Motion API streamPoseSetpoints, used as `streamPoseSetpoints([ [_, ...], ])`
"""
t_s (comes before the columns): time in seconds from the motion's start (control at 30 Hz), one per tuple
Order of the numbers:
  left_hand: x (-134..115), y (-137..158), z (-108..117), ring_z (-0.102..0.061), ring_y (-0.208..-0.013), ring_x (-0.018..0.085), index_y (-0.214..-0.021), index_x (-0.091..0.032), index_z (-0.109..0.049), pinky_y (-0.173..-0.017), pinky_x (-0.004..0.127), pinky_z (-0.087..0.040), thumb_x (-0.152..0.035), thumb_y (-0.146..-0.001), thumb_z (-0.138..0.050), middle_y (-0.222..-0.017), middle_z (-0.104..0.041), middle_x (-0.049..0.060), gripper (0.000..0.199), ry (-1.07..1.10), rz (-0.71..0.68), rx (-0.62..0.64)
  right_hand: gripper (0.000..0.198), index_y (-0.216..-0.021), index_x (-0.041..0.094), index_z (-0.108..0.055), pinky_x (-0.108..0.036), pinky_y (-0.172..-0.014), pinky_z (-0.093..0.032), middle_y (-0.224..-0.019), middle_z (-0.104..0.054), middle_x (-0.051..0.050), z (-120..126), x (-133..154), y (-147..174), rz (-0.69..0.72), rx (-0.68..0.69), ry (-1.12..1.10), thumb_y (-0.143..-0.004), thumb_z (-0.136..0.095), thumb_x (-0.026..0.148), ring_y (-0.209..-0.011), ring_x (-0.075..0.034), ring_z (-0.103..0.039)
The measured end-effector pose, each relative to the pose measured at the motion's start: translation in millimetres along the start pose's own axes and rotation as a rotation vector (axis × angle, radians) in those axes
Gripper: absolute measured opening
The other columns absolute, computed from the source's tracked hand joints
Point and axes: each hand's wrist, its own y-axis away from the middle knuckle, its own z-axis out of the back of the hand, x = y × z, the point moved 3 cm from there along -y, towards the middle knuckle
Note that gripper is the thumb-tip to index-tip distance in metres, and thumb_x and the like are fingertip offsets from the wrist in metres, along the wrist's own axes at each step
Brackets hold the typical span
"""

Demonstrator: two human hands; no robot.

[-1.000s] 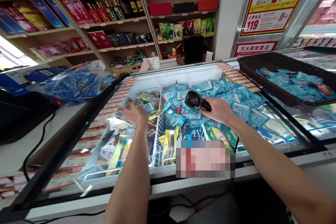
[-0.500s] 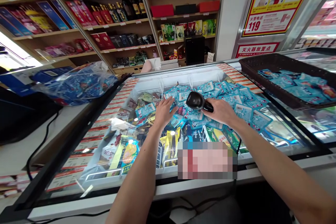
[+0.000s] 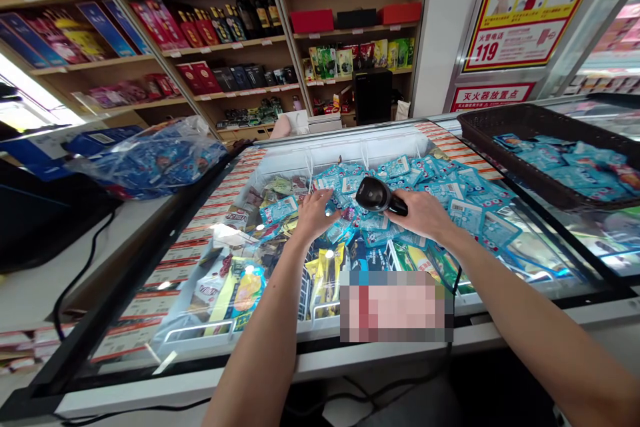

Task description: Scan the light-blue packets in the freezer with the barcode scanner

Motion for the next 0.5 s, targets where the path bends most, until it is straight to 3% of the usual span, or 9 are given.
streamPoseSetpoints([
  [0.1, 2.3, -1.2, -0.7, -0.039, -0.124, 0.035, -0.133, -0.026, -0.047, -0.101, 0.050, -0.031, -0.043, -0.070, -0.064, -0.132, -0.049, 0.011, 0.067, 0.038, 0.059, 0.017, 0.030, -0.099, 0.023, -0.060, -0.028, -0.060, -0.037, -0.085, -0.070, -0.003, 0.1, 0.6, 0.0, 0.006, 0.012, -0.009, -0.083, -0.050, 0.046, -0.075, -0.019, -0.063],
  [0.23, 13.7, -4.9, -0.1, -0.045, -0.119, 0.032, -0.131, -0.021, -0.048, -0.097, 0.044, -0.037, -0.041, -0.058, -0.073, -0.127, -0.048, 0.014, 0.080, 0.211, 0.156, -0.062, 0.031, -0.100, 0.023, -0.060, -0.028, -0.060, -0.037, -0.086, -0.070, -0.003, -0.4, 1.4, 0.2, 0.003, 0.021, 0.001, -0.084, -0.050, 0.047, -0.076, -0.020, -0.063],
  [0.37, 24.2, -8.2, 2.1, -0.052, -0.109, 0.026, -0.117, -0.018, -0.058, -0.089, 0.038, -0.043, -0.029, -0.058, -0.070, -0.113, -0.058, 0.010, 0.061, 0.500, 0.215, -0.155, 0.031, -0.101, 0.023, -0.060, -0.028, -0.061, -0.038, -0.089, -0.070, -0.004, -0.6, 2.3, 0.8, -0.003, 0.036, 0.024, -0.084, -0.051, 0.046, -0.079, -0.021, -0.064],
  [0.5, 22.2, -7.8, 11.0, -0.058, -0.086, 0.019, -0.111, -0.017, -0.062, -0.073, 0.031, -0.046, -0.022, -0.061, -0.062, -0.100, -0.064, 0.006, 0.051, 0.728, 0.218, -0.246, 0.030, -0.102, 0.024, -0.060, -0.029, -0.062, -0.039, -0.090, -0.070, -0.004, 1.1, 3.6, 1.3, -0.002, 0.041, 0.033, -0.084, -0.052, 0.047, -0.081, -0.022, -0.064],
])
